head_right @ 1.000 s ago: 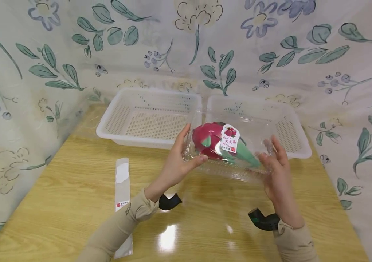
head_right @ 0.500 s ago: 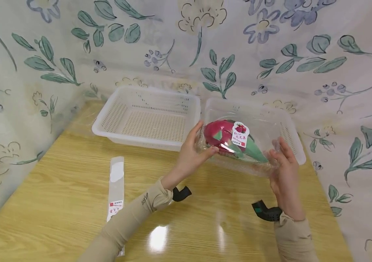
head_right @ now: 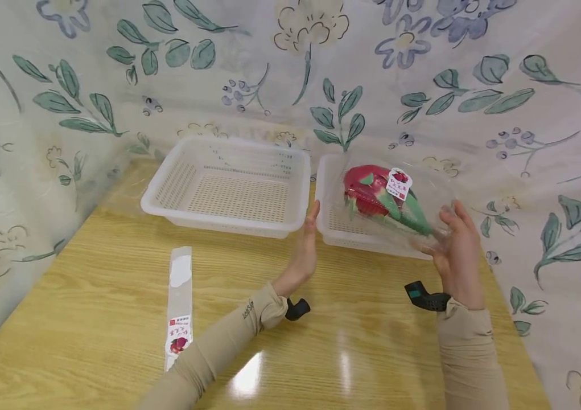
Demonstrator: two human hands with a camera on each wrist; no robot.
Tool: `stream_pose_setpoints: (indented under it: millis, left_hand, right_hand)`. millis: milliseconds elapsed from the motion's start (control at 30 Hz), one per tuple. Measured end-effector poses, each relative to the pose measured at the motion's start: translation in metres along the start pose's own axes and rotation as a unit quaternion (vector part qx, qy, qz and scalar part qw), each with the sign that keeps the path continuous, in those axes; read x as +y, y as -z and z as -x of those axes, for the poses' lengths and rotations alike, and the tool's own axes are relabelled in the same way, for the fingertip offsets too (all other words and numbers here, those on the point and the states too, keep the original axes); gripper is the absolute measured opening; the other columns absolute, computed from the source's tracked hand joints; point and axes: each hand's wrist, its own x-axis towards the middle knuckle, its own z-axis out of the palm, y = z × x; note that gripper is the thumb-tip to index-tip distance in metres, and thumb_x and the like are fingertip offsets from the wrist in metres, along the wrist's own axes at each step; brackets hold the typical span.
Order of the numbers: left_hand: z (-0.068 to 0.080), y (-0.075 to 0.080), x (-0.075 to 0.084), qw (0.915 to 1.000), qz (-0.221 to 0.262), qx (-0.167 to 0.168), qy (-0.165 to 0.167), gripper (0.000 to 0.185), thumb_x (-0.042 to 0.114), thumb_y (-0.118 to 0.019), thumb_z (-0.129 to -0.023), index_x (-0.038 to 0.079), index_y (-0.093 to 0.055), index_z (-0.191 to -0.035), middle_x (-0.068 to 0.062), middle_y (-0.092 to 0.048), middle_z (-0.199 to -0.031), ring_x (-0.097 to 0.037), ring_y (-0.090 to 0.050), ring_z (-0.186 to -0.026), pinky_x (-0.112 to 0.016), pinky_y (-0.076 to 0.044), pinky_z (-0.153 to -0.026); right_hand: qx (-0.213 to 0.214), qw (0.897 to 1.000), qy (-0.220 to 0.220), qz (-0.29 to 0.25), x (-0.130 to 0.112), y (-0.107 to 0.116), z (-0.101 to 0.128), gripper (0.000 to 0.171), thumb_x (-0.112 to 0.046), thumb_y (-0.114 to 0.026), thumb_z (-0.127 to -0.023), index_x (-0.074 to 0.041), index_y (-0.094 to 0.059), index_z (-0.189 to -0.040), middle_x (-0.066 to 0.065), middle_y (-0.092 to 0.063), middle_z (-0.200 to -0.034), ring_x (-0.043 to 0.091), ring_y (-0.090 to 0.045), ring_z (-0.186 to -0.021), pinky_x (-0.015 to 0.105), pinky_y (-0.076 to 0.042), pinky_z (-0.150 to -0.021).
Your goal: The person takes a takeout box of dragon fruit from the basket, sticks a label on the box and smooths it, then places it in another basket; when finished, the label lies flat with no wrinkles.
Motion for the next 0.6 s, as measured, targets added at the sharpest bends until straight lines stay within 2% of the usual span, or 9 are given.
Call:
stream_pose_setpoints:
  millis: [33, 100, 233, 367, 500, 600]
  left_hand:
    - [-0.001, -0.002, -0.003, 1.0, -0.003, -0.001, 0.005, 0.103, 0.079, 0.007, -0.084, 0.008, -0.013, -0.156, -0.01, -0.015, -0.163, -0.033, -0.025, -0.147, -0.049, -0.021, -0.121]
    - [-0.002, -0.005, -0.008, 0.9998, -0.008, -0.008, 0.017, 0.102, 0.079, 0.006, -0.084, 0.008, -0.013, -0.156, -0.01, -0.016, -0.163, -0.033, -0.027, -0.146, -0.048, -0.022, -0.12]
    - [-0.001, -0.01, -0.017, 0.9988, -0.014, -0.021, 0.042, 0.097, 0.076, 0.005, -0.087, 0.01, -0.012, -0.156, -0.012, -0.02, -0.162, -0.03, -0.028, -0.146, -0.047, -0.021, -0.121]
    - [-0.002, -0.014, -0.023, 0.9983, -0.029, -0.018, 0.048, 0.088, 0.069, 0.001, -0.092, 0.012, -0.018, -0.155, -0.01, -0.017, -0.163, -0.029, -0.022, -0.148, -0.049, -0.017, -0.122]
    - [-0.004, -0.02, -0.023, 0.9947, -0.083, -0.008, 0.061, 0.07, 0.056, -0.009, -0.101, 0.015, -0.024, -0.154, -0.003, -0.01, -0.165, -0.03, -0.015, -0.15, -0.054, -0.018, -0.12]
    - [-0.005, -0.024, -0.023, 0.9897, -0.122, -0.008, 0.074, 0.058, 0.046, -0.017, -0.105, 0.017, -0.022, -0.155, 0.0, -0.008, -0.165, -0.03, -0.016, -0.15, -0.055, -0.021, -0.119]
  right_hand:
    - [0.001, 1.0, -0.004, -0.005, -0.001, 0.0, -0.002, 0.073, -0.015, -0.048, -0.1, -0.042, -0.006, -0.153, -0.022, 0.014, -0.157, 0.018, 0.023, -0.147, 0.064, -0.053, -0.079]
    - [0.003, 1.0, -0.011, -0.016, -0.002, 0.001, -0.006, 0.074, -0.015, -0.049, -0.1, -0.042, -0.005, -0.153, -0.022, 0.019, -0.156, 0.019, 0.022, -0.148, 0.052, -0.058, -0.061]
    - [0.014, 1.0, -0.023, -0.006, -0.001, 0.004, -0.011, 0.074, -0.015, -0.049, -0.1, -0.043, -0.005, -0.153, -0.02, 0.021, -0.155, 0.022, 0.015, -0.149, 0.057, -0.057, -0.066]
    - [0.01, 0.999, -0.034, -0.009, 0.001, 0.003, -0.018, 0.079, -0.014, -0.052, -0.099, -0.044, -0.003, -0.153, -0.018, 0.016, -0.155, 0.02, 0.001, -0.148, 0.052, -0.057, -0.068]
    - [-0.012, 0.999, -0.035, -0.02, 0.003, 0.001, -0.027, 0.079, -0.013, -0.05, -0.099, -0.042, 0.001, -0.152, -0.018, 0.015, -0.152, 0.015, 0.0, -0.143, 0.048, -0.057, -0.067]
    - [-0.022, 0.999, -0.034, -0.011, 0.003, -0.003, -0.036, 0.073, -0.012, -0.049, -0.099, -0.038, -0.006, -0.153, -0.017, -0.004, -0.15, 0.013, -0.009, -0.139, 0.048, -0.056, -0.066]
